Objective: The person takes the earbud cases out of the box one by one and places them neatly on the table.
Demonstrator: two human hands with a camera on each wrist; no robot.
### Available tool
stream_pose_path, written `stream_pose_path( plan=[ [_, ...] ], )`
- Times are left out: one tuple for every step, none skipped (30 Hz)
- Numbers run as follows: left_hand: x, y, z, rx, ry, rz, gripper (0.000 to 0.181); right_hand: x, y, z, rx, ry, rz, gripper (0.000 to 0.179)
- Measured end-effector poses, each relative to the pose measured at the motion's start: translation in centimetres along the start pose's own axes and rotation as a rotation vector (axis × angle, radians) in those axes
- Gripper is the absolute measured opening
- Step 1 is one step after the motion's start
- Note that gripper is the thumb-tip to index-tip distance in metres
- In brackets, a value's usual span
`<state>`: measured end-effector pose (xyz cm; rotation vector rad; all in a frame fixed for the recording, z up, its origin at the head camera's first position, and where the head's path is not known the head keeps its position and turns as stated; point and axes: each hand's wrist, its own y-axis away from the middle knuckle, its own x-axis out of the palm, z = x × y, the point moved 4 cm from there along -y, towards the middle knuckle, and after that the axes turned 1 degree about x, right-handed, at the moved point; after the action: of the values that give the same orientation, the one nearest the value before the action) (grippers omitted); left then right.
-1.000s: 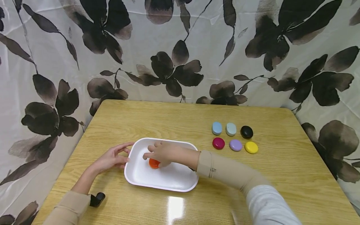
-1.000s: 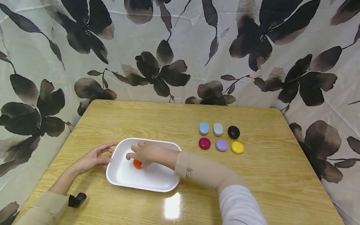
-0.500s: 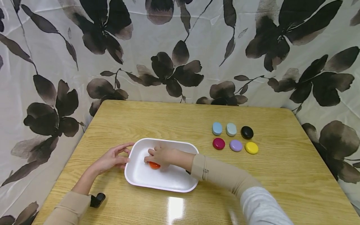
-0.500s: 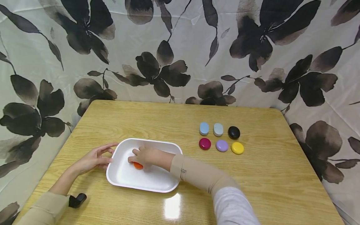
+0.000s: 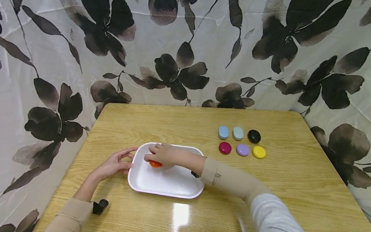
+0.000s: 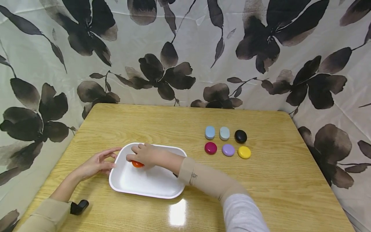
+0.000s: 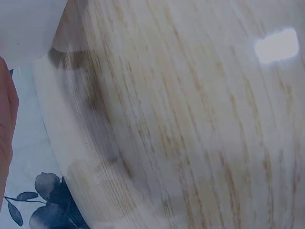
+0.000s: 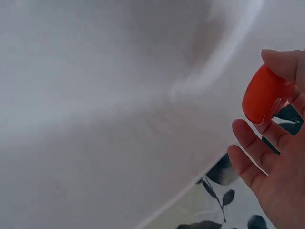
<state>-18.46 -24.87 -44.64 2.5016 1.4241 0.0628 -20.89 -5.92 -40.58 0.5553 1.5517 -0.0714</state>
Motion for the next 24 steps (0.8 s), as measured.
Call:
stream_pose_path(
  plan=[
    [0.0,0.0,0.0,-0.002,-0.001,-0.002,0.067,-0.7,0.4,-0.2,0.001,-0.019,-0.027,0.048],
    [0.0,0.0,0.1,-0.006,-0.002,-0.005,0.066,-1.5,0.9,-0.3,0.002,-0.033,-0.061,0.049],
    [0.0,0.0,0.1,-0.007,-0.003,-0.006,0.066,-2.2,1.4,-0.5,0.005,-0.051,-0.094,0.05],
    [0.0,0.0,0.1,-0.007,-0.004,-0.006,0.066,-3.0,2.1,-0.8,0.011,-0.071,-0.123,0.05],
    [0.0,0.0,0.1,-0.007,-0.007,-0.007,0.066,-3.7,2.8,-1.0,0.019,-0.089,-0.156,0.05],
    [0.0,0.0,0.1,-0.008,-0.007,-0.009,0.066,-4.4,3.5,-1.3,0.028,-0.104,-0.186,0.049],
    [0.0,0.0,0.1,-0.005,-0.007,-0.01,0.066,-4.9,4.3,-1.6,0.038,-0.118,-0.216,0.049],
    [0.0,0.0,0.1,0.0,-0.008,-0.009,0.066,-5.3,5.2,-1.9,0.05,-0.138,-0.241,0.048],
    [0.1,0.0,0.1,0.004,-0.007,-0.009,0.066,-5.6,6.1,-2.2,0.063,-0.151,-0.262,0.048],
    [0.1,0.0,0.1,0.009,-0.005,-0.007,0.066,-5.8,7.1,-2.5,0.078,-0.163,-0.283,0.047],
    [0.1,0.0,0.0,0.013,-0.005,-0.006,0.066,-5.9,8.0,-2.9,0.095,-0.173,-0.303,0.047],
    [0.1,0.0,0.0,0.017,-0.004,-0.004,0.066,-5.8,9.0,-3.3,0.112,-0.181,-0.324,0.047],
    [0.1,0.0,0.0,0.018,-0.003,-0.004,0.065,-5.6,10.0,-3.6,0.13,-0.183,-0.349,0.046],
    [0.1,0.1,0.0,0.019,0.0,-0.004,0.065,-5.3,10.9,-4.0,0.151,-0.182,-0.373,0.046],
    [0.1,0.1,-0.1,0.017,0.002,-0.005,0.065,-5.0,11.9,-4.4,0.177,-0.178,-0.393,0.046],
    [0.1,0.1,-0.1,0.017,0.003,-0.006,0.065,-4.5,12.8,-4.8,0.205,-0.179,-0.409,0.045],
    [0.1,0.1,-0.1,0.017,0.003,-0.007,0.065,-3.9,13.7,-5.1,0.234,-0.178,-0.422,0.045],
    [0.1,0.1,-0.1,0.017,0.003,-0.008,0.065,-3.3,14.6,-5.4,0.26,-0.177,-0.437,0.045],
    [0.1,0.1,-0.1,0.015,0.003,-0.01,0.065,-2.6,15.4,-5.7,0.288,-0.182,-0.444,0.045],
    [0.2,0.1,-0.1,0.015,0.003,-0.009,0.065,-1.8,16.2,-5.9,0.315,-0.19,-0.444,0.045],
    [0.2,0.1,-0.1,0.016,0.0,-0.008,0.065,-1.0,17.0,-6.1,0.34,-0.204,-0.439,0.046],
    [0.2,0.1,-0.1,0.019,-0.002,-0.007,0.066,-0.1,17.6,-6.3,0.363,-0.216,-0.434,0.046],
    [0.2,0.1,-0.2,0.023,-0.002,-0.006,0.066,0.7,18.3,-6.5,0.384,-0.224,-0.426,0.047],
    [0.2,0.1,-0.2,0.025,-0.002,-0.005,0.066,1.4,18.8,-6.6,0.404,-0.233,-0.414,0.048]
  ],
)
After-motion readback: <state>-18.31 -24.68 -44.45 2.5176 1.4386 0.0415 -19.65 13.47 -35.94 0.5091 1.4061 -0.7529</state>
